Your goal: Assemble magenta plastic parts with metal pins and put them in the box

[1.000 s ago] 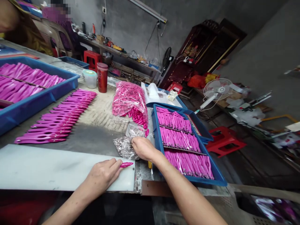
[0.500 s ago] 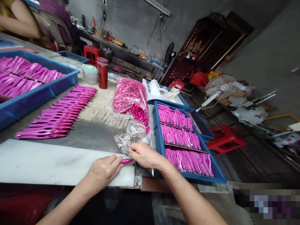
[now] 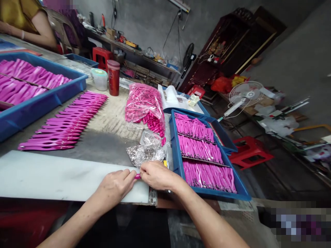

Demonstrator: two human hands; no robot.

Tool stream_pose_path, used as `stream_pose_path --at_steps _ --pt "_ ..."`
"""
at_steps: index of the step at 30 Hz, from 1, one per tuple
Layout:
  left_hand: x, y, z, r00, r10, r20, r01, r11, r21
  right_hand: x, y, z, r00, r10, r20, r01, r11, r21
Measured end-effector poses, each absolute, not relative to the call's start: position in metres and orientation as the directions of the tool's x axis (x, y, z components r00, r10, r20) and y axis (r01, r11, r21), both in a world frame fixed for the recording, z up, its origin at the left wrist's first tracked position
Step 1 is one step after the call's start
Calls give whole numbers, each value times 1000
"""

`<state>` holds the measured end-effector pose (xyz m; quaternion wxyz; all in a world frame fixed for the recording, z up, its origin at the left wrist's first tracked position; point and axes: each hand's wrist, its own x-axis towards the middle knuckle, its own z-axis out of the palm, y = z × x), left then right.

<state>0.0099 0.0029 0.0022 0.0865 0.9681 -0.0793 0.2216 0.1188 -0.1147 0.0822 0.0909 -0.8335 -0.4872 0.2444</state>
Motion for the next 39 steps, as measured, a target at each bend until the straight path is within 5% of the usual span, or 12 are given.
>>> stream_pose_path --at_steps 39 --pt "11 3 -3 937 -155 314 -202 -971 125 113 -109 66 515 779 -357 717 -620 -318"
